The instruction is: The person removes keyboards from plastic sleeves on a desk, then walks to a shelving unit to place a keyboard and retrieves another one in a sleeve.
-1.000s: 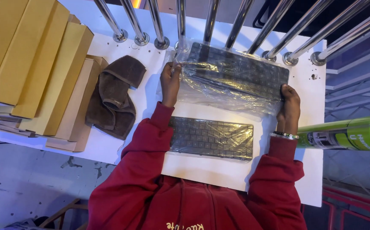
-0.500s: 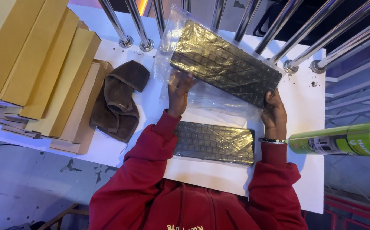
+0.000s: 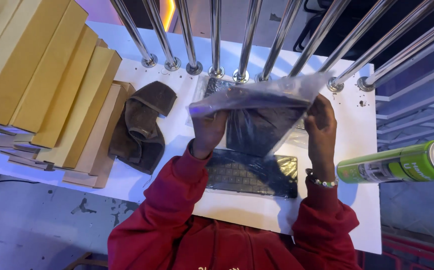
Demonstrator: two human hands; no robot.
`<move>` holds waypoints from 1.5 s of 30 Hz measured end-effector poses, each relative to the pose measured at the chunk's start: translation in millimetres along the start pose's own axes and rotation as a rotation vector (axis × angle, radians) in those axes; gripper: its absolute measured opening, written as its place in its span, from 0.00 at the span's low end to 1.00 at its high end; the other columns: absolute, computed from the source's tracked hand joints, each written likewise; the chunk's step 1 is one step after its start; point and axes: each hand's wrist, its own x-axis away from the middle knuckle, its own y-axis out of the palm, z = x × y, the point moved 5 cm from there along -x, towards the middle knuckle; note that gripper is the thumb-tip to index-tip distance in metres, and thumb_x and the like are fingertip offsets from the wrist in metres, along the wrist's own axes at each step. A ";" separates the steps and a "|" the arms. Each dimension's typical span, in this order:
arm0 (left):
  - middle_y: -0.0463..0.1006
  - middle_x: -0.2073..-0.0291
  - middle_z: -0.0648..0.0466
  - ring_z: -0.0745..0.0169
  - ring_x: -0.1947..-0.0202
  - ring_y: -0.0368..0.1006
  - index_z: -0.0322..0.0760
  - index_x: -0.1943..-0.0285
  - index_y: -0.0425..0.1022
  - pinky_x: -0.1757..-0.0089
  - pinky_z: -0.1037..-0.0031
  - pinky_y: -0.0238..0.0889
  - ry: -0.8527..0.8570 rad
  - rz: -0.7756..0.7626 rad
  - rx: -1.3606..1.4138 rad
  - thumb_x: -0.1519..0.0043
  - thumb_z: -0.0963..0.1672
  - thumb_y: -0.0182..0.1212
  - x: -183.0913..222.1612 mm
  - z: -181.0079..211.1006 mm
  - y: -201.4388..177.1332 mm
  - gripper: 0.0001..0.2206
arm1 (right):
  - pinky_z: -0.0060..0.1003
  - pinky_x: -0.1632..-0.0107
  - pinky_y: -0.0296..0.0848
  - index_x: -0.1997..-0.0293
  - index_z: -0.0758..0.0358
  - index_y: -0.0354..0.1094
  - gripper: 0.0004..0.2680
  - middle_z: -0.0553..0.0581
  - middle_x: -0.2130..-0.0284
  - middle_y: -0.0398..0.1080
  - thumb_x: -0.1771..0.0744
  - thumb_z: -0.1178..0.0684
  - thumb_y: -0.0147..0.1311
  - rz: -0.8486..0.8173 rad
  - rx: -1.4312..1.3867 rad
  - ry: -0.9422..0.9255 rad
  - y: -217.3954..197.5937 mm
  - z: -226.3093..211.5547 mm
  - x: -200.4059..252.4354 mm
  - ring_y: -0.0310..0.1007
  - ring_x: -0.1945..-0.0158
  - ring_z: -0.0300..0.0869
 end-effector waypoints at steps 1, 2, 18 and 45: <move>0.84 0.69 0.41 0.57 0.58 0.79 0.29 0.64 0.83 0.54 0.63 0.73 0.009 0.003 -0.001 0.39 0.36 0.64 -1.6 6.1 2.9 0.03 | 0.52 0.28 0.55 0.31 0.64 0.55 0.25 0.65 0.37 0.62 0.32 0.41 0.57 -0.004 -0.002 -0.009 -6.7 5.0 0.8 0.59 0.29 0.53; 0.83 0.71 0.39 0.49 0.59 0.80 0.27 0.66 0.82 0.56 0.62 0.74 0.034 -0.018 -0.049 0.39 0.36 0.65 -3.0 12.6 6.9 0.03 | 0.56 0.30 0.58 0.30 0.68 0.53 0.31 0.69 0.39 0.62 0.35 0.37 0.57 -0.048 -0.014 -0.052 -11.5 8.7 1.6 0.61 0.32 0.57; 0.85 0.67 0.51 0.47 0.63 0.84 0.41 0.57 0.85 0.60 0.69 0.77 -0.066 -0.170 -0.093 0.44 0.40 0.75 -55.7 102.3 4.7 0.08 | 0.32 0.58 0.72 0.63 0.67 0.71 0.07 0.56 0.74 0.69 0.34 0.63 0.68 0.276 0.126 -0.189 36.8 -88.1 -16.2 0.69 0.66 0.34; 0.83 0.73 0.45 0.43 0.65 0.83 0.37 0.61 0.84 0.63 0.60 0.76 -0.146 -0.227 0.039 0.39 0.42 0.70 -33.3 78.8 31.6 0.03 | 0.37 0.53 0.79 0.52 0.64 0.59 0.11 0.67 0.65 0.73 0.33 0.54 0.60 0.211 -0.137 -0.128 -22.8 -67.5 -33.5 0.80 0.61 0.47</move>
